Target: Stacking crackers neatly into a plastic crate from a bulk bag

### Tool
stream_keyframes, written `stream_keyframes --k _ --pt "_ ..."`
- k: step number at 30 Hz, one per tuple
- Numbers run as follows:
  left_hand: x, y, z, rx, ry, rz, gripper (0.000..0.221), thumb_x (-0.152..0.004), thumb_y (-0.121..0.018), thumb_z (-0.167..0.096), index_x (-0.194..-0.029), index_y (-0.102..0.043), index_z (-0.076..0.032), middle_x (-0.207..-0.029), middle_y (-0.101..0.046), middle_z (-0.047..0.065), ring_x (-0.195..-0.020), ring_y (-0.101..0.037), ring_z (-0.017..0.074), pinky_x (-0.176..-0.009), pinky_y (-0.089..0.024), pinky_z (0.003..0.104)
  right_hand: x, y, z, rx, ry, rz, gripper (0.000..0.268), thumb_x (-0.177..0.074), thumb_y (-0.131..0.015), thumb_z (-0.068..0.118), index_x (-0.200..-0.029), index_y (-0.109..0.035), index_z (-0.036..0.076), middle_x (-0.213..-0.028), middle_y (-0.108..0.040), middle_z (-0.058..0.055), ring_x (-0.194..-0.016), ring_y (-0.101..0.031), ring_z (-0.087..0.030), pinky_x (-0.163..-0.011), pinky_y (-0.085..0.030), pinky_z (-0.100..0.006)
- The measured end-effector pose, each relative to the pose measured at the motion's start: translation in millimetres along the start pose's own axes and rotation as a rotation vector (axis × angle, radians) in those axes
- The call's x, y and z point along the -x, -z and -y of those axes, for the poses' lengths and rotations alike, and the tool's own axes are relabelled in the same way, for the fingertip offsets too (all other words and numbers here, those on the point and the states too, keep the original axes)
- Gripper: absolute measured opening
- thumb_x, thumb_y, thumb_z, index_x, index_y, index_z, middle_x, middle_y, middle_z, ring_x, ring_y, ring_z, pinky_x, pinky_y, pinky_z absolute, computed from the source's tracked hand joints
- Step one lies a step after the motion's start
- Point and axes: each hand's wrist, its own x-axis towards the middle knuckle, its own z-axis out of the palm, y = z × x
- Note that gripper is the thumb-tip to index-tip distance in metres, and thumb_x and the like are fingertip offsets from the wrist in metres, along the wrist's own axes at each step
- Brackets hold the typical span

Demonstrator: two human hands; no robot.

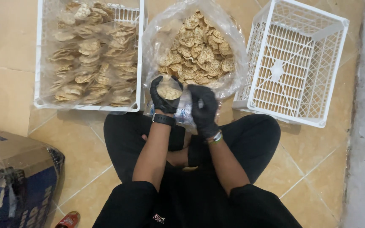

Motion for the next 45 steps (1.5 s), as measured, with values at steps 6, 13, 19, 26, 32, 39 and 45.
stream_keyframes --k 6,13,19,26,32,39,45 --pt "26 -23 -6 0.077 -0.048 -0.058 0.027 -0.075 -0.079 -0.018 -0.091 -0.071 0.002 -0.097 -0.073 0.020 -0.089 -0.073 0.0357 -0.085 -0.060 0.052 -18 19 -135 -0.842 -1.213 -0.414 0.025 -0.092 -0.065 -0.002 -0.115 -0.067 0.008 -0.102 -0.076 -0.008 -0.082 -0.076 -0.026 -0.071 -0.060 -0.033" --pt "22 -36 -1 0.084 -0.044 -0.030 0.028 -0.077 -0.077 -0.019 -0.096 -0.070 0.001 -0.099 -0.072 0.021 -0.090 -0.072 0.0376 -0.088 -0.057 0.055 11 -21 -296 -0.057 -1.024 -0.095 0.040 -0.086 -0.062 0.001 -0.120 -0.076 0.017 -0.117 -0.074 -0.013 -0.101 -0.069 -0.033 -0.084 -0.055 -0.040" --pt "3 -22 -2 0.090 -0.039 -0.019 0.036 -0.079 -0.076 -0.020 -0.106 -0.070 0.002 -0.110 -0.071 0.025 -0.100 -0.070 0.0419 -0.093 -0.054 0.061 11 -25 -329 0.582 -0.697 0.486 0.038 -0.088 -0.064 0.024 -0.121 -0.071 0.042 -0.154 -0.044 0.000 -0.122 -0.065 -0.037 -0.104 -0.053 -0.048" --pt "19 -35 -2 0.091 -0.076 -0.088 0.030 -0.078 -0.075 -0.017 -0.100 -0.072 0.003 -0.104 -0.073 0.024 -0.096 -0.072 0.0400 -0.094 -0.056 0.058 -23 -28 -268 0.781 -0.707 0.818 0.095 -0.077 -0.077 0.017 -0.158 -0.037 0.041 -0.158 -0.032 -0.021 -0.121 -0.062 -0.052 -0.100 -0.055 -0.061" --pt "4 -26 2 0.064 -0.090 -0.088 0.032 -0.078 -0.077 -0.019 -0.102 -0.073 0.003 -0.104 -0.073 0.022 -0.095 -0.073 0.0376 -0.093 -0.057 0.055 13 -11 -276 0.496 -0.553 0.379 0.036 -0.092 -0.058 0.014 -0.125 -0.069 0.021 -0.117 -0.071 -0.011 -0.119 -0.065 -0.033 -0.107 -0.048 -0.047" --pt "16 -38 7 0.046 -0.109 -0.142 0.032 -0.073 -0.079 -0.018 -0.100 -0.071 -0.002 -0.099 -0.073 0.018 -0.086 -0.072 0.0352 -0.077 -0.061 0.047 -8 -11 -174 0.402 -0.426 0.004 0.023 -0.078 -0.076 0.003 -0.094 -0.077 0.021 -0.093 -0.075 -0.004 -0.098 -0.071 -0.026 -0.091 -0.056 -0.036" --pt "32 -38 9 -0.011 -0.131 -0.193 0.035 -0.071 -0.082 -0.021 -0.099 -0.067 -0.006 -0.100 -0.071 0.013 -0.087 -0.070 0.0308 -0.080 -0.059 0.042 -16 15 -61 -0.280 -0.423 -0.301 0.022 -0.088 -0.078 -0.007 -0.104 -0.073 0.008 -0.099 -0.074 -0.010 -0.095 -0.070 -0.018 -0.077 -0.060 -0.030"
